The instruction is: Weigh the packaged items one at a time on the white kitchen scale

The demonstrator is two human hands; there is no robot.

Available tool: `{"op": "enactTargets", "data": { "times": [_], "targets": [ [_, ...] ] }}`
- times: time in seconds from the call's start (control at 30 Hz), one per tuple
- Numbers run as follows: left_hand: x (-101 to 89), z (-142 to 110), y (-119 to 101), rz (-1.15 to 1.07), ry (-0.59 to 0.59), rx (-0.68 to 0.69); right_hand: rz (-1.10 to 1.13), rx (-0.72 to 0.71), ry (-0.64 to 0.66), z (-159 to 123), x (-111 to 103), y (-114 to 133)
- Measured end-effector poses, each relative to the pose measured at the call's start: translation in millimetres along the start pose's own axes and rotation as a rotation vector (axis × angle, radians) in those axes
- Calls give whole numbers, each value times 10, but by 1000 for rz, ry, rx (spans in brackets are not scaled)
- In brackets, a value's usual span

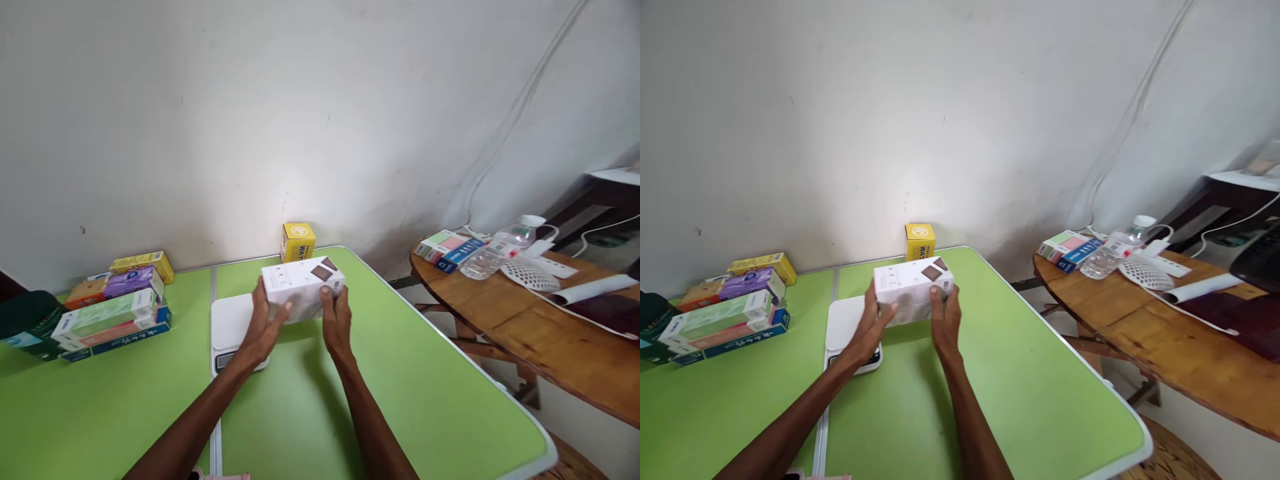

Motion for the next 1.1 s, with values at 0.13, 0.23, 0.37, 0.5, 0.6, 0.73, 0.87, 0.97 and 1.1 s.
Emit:
{"op": "enactTargets", "data": {
  "times": [0.13,0.23,0.37,0.5,0.6,0.73,0.87,0.97,1.1],
  "targets": [
    [540,232,492,91,147,-22,-116,56,-49,342,-449,-469],
    [851,405,762,171,210,1,-136,85,-70,512,-628,-795],
    [1172,631,963,255,251,-13,-199,22,-205,593,-664,-1094],
    [1350,910,1024,319,227,-76,-289,44,-271,730,-514,-1304],
    [1406,1151,998,423,197,-120,-243,57,-254,992,-402,-1351],
    [1442,1411,919,472,180,-145,-195,63,-211,1394,-324,-1328],
    [1454,1413,818,465,224,-110,-269,58,-136,1697,-217,-1267],
    [1402,1167,696,428,303,-64,-285,37,-97,1846,-76,-1190],
    [1205,643,467,396,384,-89,-294,12,-30,1863,129,-1061]
  ]
}}
Point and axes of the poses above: each hand's wrist, its own z-axis towards the middle knuckle, its own x-axis out of the palm, y = z × x, the point moved 6 cm from there along z, towards the middle knuckle, and after that the axes turned 12 degrees about -z, right-handed, at the moved point
